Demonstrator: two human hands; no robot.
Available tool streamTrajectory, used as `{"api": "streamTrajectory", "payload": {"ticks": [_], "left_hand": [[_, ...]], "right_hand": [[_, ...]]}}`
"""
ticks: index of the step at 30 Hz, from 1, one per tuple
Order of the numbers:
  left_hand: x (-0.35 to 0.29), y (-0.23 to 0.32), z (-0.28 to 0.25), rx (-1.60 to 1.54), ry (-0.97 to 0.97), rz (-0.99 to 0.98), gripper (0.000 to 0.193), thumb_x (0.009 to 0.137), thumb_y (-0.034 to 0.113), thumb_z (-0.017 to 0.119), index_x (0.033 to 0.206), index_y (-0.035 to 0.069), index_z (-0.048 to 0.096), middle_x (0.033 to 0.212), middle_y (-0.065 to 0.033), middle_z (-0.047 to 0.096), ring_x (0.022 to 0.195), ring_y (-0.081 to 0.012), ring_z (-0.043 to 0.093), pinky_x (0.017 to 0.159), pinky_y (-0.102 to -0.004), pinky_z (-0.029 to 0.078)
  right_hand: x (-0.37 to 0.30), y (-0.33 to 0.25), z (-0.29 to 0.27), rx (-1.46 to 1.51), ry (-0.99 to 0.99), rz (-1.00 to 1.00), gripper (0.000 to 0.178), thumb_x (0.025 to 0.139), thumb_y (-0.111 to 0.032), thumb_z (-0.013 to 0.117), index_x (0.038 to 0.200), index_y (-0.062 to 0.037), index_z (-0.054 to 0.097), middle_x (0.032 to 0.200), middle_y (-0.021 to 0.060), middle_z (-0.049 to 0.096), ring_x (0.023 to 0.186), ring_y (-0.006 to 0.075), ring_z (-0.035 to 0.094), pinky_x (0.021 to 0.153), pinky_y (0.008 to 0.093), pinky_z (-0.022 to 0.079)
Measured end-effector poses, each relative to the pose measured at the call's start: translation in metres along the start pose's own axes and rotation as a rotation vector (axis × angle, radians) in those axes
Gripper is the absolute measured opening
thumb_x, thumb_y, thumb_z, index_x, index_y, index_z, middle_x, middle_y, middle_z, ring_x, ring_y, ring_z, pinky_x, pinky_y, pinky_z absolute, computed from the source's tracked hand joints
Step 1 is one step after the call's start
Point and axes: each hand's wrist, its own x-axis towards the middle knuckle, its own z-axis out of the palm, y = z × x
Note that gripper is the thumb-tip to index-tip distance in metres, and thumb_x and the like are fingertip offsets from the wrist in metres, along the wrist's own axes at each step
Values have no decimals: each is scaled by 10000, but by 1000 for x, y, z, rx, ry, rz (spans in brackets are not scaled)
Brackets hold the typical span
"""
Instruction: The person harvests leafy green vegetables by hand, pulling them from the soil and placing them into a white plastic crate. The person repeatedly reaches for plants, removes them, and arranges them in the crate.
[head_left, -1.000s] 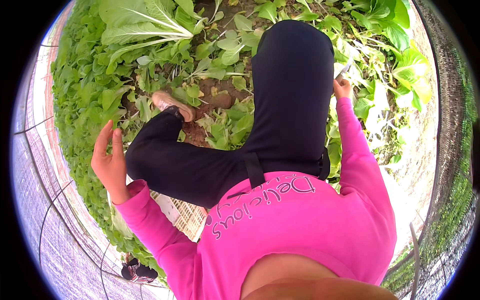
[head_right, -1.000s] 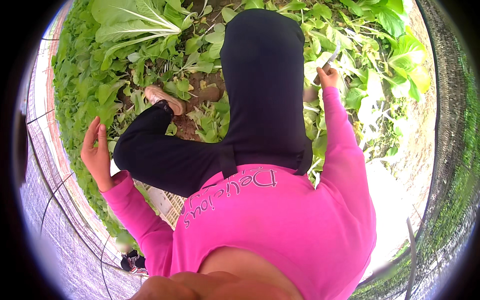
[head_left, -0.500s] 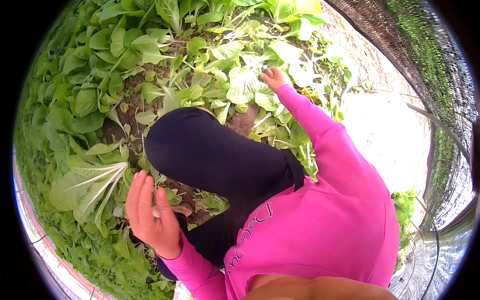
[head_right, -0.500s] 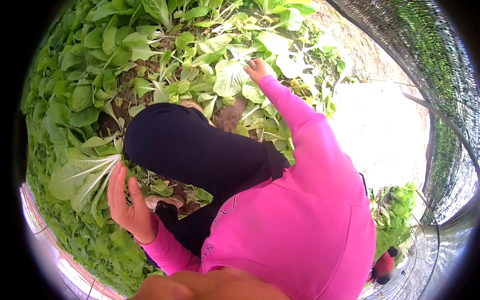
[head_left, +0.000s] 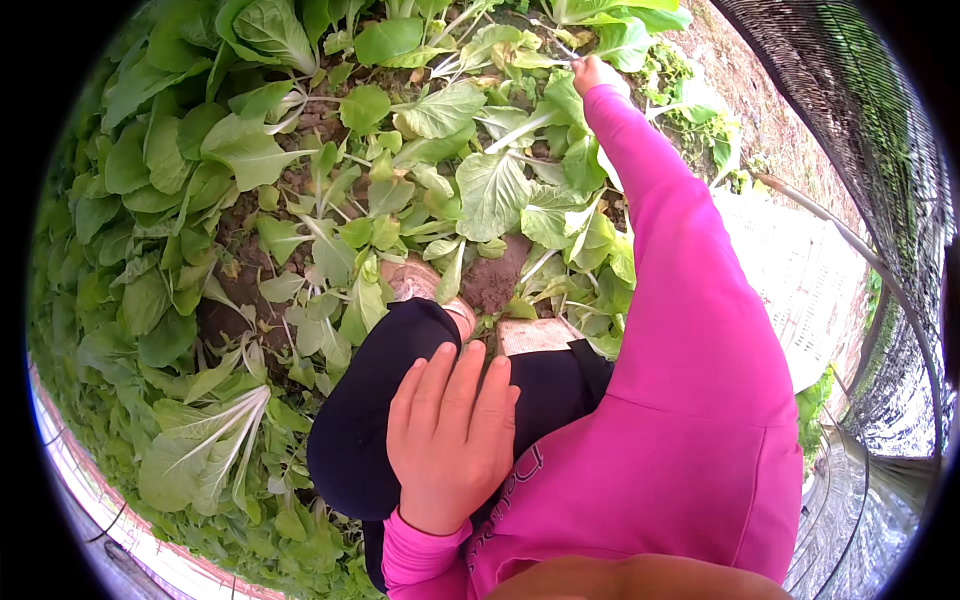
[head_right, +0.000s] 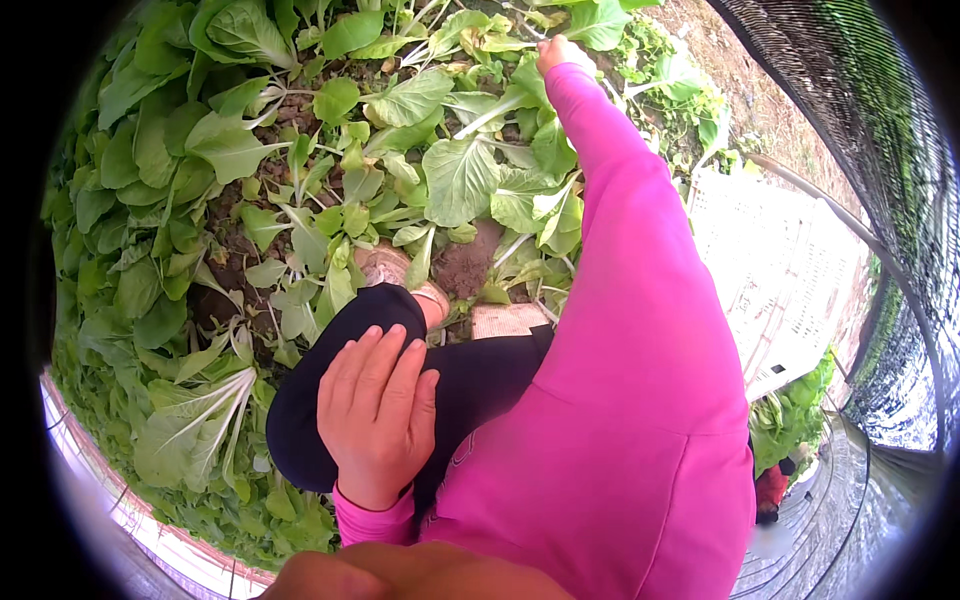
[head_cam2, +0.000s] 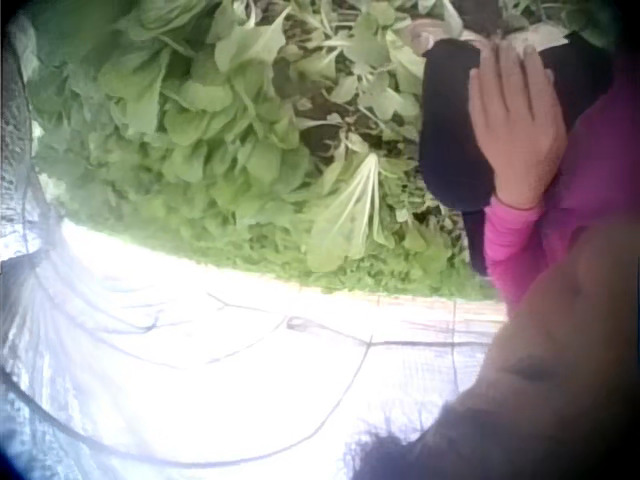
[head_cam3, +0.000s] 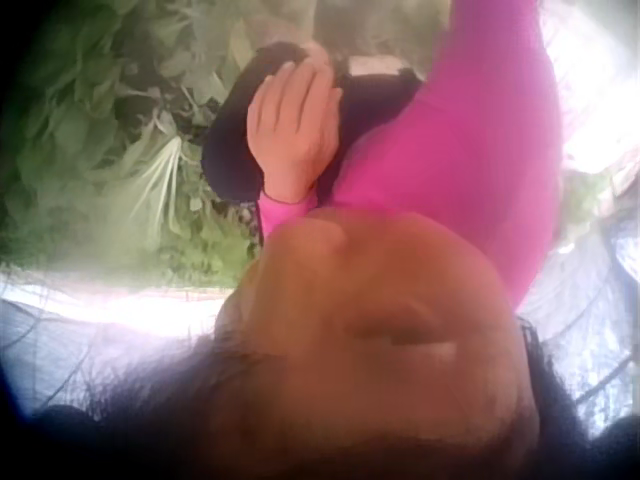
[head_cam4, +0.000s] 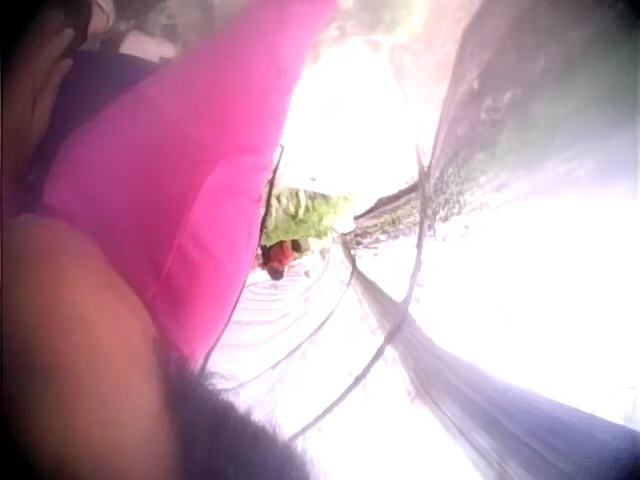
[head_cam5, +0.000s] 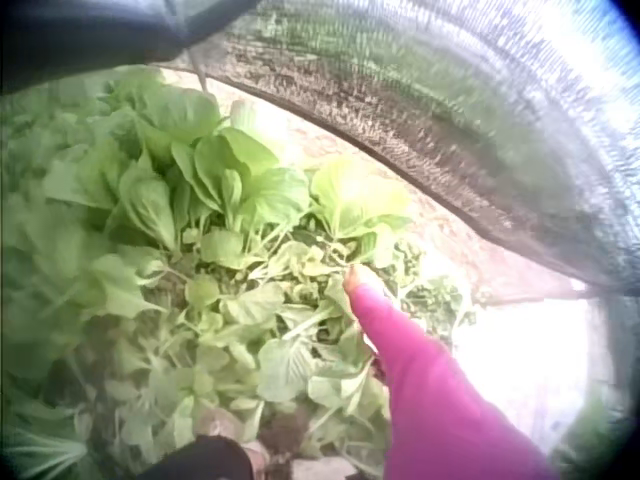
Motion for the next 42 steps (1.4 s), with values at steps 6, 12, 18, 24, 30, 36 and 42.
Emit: {"api": "streamTrajectory", "payload": {"ticks": [6, 12, 18, 24, 30, 36, 42], "left_hand": [[20, -15, 5, -4, -88, -47, 219, 830, 182, 617, 1004, 52, 640, 1047, -100, 625, 997, -283, 590, 854, -412, 462], [32, -16, 11, -31, -141, -40, 219, 843, 192, 605, 1007, 50, 638, 1053, -105, 624, 998, -291, 590, 852, -420, 465], [41, -14, 12, -43, -155, -11, 196, 855, 208, 589, 1015, 104, 637, 1044, -79, 628, 995, -266, 588, 859, -402, 467], [46, -16, 14, -67, -186, 8, 228, 849, 196, 596, 1017, 46, 631, 1051, -120, 624, 996, -304, 589, 857, -427, 462], [51, -15, 16, -59, -192, -14, 201, 860, 217, 585, 1022, 107, 629, 1037, -86, 629, 983, -273, 593, 856, -407, 467], [57, -17, 17, -55, -207, -52, 196, 856, 211, 588, 1013, 101, 632, 1031, -88, 632, 981, -275, 595, 856, -408, 467], [57, -18, 15, -46, -210, -64, 189, 850, 202, 594, 999, 95, 641, 1035, -89, 631, 988, -274, 592, 866, -406, 463]], "right_hand": [[107, 34, 34, -231, 10, -79, 456, 904, -467, 397, 1093, -94, 577, 1092, 165, 613, 1035, 342, 572, 901, 443, 423], [98, 18, 15, -215, 9, -147, 367, 865, -408, 463, 1035, -115, 605, 1007, 140, 625, 954, 307, 592, 812, 427, 450], [93, 24, -13, -222, 141, -280, 274, 830, -309, 542, 916, -71, 649, 879, 185, 637, 863, 328, 611, 740, 421, 486], [128, 30, -20, -212, -40, -194, 336, 779, -365, 598, 970, -100, 674, 943, 161, 652, 894, 331, 613, 783, 411, 483], [109, 2, -55, -401, -21, -282, 289, 757, -358, 606, 857, -108, 712, 870, 143, 669, 883, 301, 630, 799, 398, 487], [95, -19, -48, -453, 76, -263, 263, 754, -321, 596, 885, -121, 705, 946, 135, 664, 922, 279, 625, 811, 363, 483], [129, 6, -2, -370, 74, -146, 247, 771, -322, 601, 888, -112, 660, 888, 125, 645, 878, 285, 613, 751, 378, 470]]}}
